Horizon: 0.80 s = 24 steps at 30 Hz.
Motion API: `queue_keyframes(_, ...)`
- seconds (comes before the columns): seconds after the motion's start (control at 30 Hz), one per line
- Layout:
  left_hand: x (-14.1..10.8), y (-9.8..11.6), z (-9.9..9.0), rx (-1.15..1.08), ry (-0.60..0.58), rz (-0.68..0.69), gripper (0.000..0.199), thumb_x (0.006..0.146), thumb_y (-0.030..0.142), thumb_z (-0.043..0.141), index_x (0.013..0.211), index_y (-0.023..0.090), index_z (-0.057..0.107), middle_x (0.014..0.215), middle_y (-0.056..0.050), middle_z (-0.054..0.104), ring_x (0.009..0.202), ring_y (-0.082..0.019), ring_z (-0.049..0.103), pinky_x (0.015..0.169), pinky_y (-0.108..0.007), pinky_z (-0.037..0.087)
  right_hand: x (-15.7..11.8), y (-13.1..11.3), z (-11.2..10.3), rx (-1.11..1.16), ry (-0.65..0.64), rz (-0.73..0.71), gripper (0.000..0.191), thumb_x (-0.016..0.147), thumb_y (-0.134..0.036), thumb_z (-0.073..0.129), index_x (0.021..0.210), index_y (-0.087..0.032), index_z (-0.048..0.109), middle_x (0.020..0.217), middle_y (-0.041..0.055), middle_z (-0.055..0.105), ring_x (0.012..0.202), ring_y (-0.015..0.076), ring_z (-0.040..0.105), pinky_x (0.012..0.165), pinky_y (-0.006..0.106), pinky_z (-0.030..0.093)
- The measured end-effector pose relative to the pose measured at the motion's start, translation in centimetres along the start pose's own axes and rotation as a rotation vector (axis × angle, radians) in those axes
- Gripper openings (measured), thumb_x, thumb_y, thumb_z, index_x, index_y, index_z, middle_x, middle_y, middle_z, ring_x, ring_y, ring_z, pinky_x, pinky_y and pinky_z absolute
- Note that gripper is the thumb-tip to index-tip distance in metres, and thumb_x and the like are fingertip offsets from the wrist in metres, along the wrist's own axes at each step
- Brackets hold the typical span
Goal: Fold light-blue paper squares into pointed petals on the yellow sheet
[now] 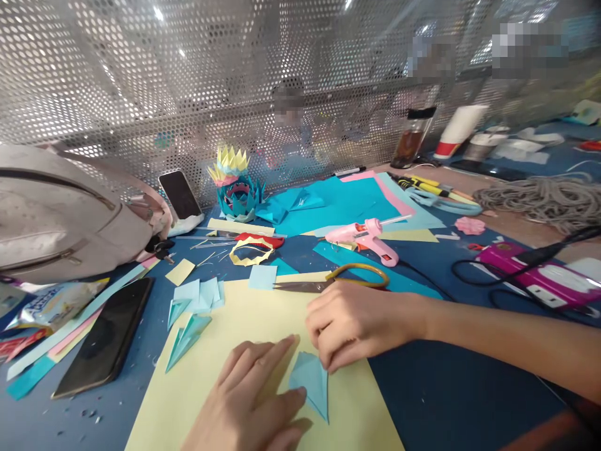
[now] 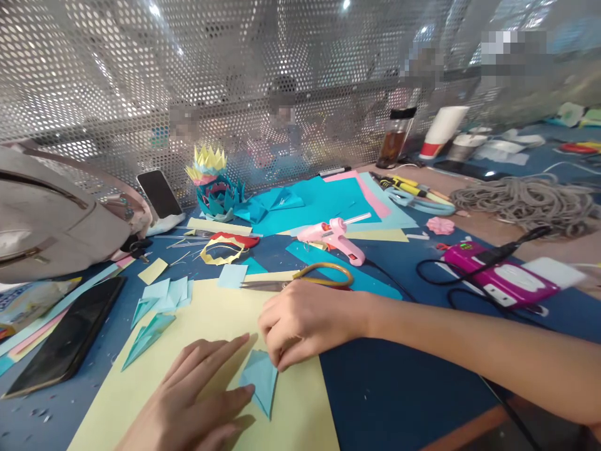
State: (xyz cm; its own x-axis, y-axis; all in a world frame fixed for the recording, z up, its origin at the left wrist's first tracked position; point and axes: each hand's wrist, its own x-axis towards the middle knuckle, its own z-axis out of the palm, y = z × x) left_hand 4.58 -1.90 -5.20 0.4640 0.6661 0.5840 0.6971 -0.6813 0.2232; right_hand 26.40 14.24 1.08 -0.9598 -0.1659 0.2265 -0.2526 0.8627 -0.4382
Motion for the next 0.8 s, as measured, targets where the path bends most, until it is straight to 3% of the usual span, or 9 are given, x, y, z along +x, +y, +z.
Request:
queue_keyframes(0.07, -0.07, -0.09, 0.17, -0.002, 0.010, -0.010, 0.033, 0.104, 0.038, 0.044, 0.102, 0.024, 0.074, 0.133, -0.013, 0.065, 0.114, -0.027, 0.063, 0.095, -0.046, 0.052, -0.04, 0.11, 0.02, -0.025, 0.015, -0.027, 0.023, 0.101, -0.031, 0.060, 0.084, -0.019, 0.070, 0.083, 0.0011, 0.070, 0.077, 0.0128, 0.061, 0.067, 0.027, 0.039)
queue_keyframes(0.17, -0.24, -0.24, 0.57, 0.046, 0.032, 0.069, 0.039, 0.106, 0.044, 0.041, 0.111, 0.023, 0.073, 0.125, -0.007, 0.072, 0.124, -0.023, 0.061, 0.119, -0.048, 0.033, -0.10, 0.24, 0.12, -0.048, 0.047, -0.058, 0.020, 0.099, -0.029, 0.063, 0.083, -0.018, 0.069, 0.080, 0.0006, 0.068, 0.074, 0.0127, 0.059, 0.065, 0.027, 0.038)
queue_keyframes(0.3, -0.31, -0.49, 0.64, 0.078, -0.027, 0.150, 0.048, 0.108, 0.049, 0.032, 0.118, 0.021, 0.070, 0.132, -0.005, 0.070, 0.134, -0.019, 0.056, 0.128, -0.046, 0.013, -0.18, 0.44, 0.26, -0.034, 0.053, -0.063, 0.018, 0.098, -0.027, 0.065, 0.082, -0.019, 0.068, 0.079, -0.0005, 0.068, 0.073, 0.0124, 0.058, 0.064, 0.027, 0.038)
queue_keyframes(0.47, 0.00, -0.73, 0.27, 0.068, -0.062, 0.184, 0.047, 0.109, 0.046, 0.031, 0.115, 0.021, 0.071, 0.132, -0.006, 0.070, 0.134, -0.018, 0.056, 0.128, -0.048, 0.012, -0.27, 0.57, 0.34, -0.029, 0.059, -0.068, 0.012, 0.094, -0.023, 0.069, 0.083, -0.018, 0.069, 0.079, -0.0006, 0.068, 0.073, 0.0128, 0.059, 0.063, 0.027, 0.037)
queue_keyframes(0.63, 0.43, -0.86, -0.05, 0.060, -0.089, 0.242, 0.044, 0.109, 0.045, 0.036, 0.110, 0.019, 0.071, 0.132, -0.007, 0.069, 0.133, -0.017, 0.057, 0.128, -0.048, 0.005, -0.21, 0.36, 0.34, -0.019, 0.064, -0.067, 0.019, 0.098, -0.027, 0.064, 0.082, -0.018, 0.068, 0.078, 0.0008, 0.069, 0.074, 0.0132, 0.060, 0.064, 0.027, 0.038)
queue_keyframes(0.8, 0.43, -0.75, 0.20, 0.077, -0.015, 0.251, 0.038, 0.107, 0.042, 0.042, 0.108, 0.017, 0.071, 0.129, -0.008, 0.071, 0.131, -0.018, 0.059, 0.128, -0.051, 0.009, -0.18, 0.33, 0.43, -0.017, 0.080, -0.061, 0.026, 0.102, -0.034, 0.059, 0.083, -0.018, 0.069, 0.079, 0.0014, 0.069, 0.074, 0.0138, 0.061, 0.065, 0.028, 0.039)
